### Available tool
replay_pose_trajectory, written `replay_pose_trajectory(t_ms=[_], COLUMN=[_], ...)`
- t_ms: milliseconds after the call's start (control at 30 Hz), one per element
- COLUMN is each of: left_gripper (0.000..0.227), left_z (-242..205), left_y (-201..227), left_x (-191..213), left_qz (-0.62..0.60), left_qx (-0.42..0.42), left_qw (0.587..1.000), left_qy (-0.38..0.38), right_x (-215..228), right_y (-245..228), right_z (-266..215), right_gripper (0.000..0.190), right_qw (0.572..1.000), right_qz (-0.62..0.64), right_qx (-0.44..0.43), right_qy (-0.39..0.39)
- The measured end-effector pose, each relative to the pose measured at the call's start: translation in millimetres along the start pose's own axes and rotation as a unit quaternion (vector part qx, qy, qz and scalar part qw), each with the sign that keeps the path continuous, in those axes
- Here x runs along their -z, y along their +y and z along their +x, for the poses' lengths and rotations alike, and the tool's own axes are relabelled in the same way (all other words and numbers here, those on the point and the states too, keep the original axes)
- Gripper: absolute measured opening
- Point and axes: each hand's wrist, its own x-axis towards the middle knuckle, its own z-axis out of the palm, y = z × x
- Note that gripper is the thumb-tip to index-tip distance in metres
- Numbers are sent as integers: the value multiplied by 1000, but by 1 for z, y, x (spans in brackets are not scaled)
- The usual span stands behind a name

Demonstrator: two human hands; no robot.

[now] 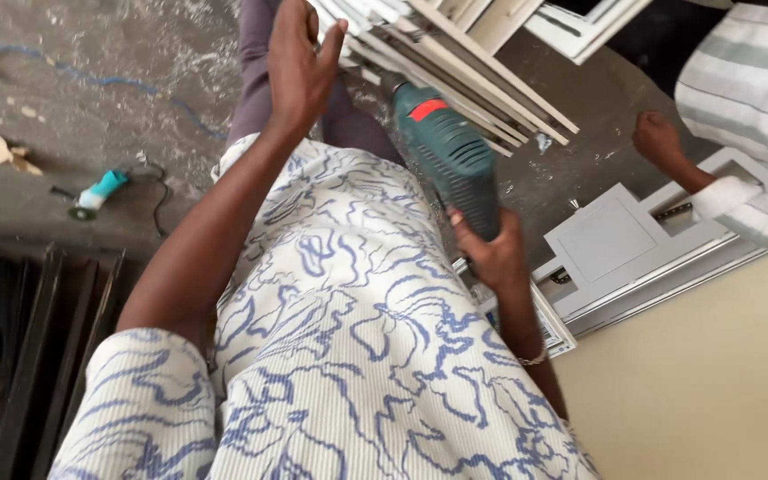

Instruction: Assembling small white window frames by drilling screws into the corners using a power drill.

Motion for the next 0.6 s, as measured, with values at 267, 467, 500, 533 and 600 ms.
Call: replay_pose_trajectory(t_ms=[267,467,500,533,600], left_gripper=[31,44,44,44,43], left_z=[-10,-6,-5,-6,-6], left_y=[-70,-51,-46,-46,-46], left_x=[-55,-45,-42,-41,-39], left_qz=[-191,-173,-185,-188,-206], left_qx=[103,102,96,98,101], left_qw=[969,969,966,966,958], left_qy=[-120,-143,-152,-150,-169], right_x=[15,17,18,20,24], right_y=[-19,-37,-39,-38,-36], right_z=[2,3,3,3,5], right_gripper=[19,12,10,10,20], right_qw=[999,999,999,999,995], right_qz=[-10,-22,-18,-23,-75], right_qx=[20,13,12,10,18], right_qy=[-39,-44,-46,-46,-58])
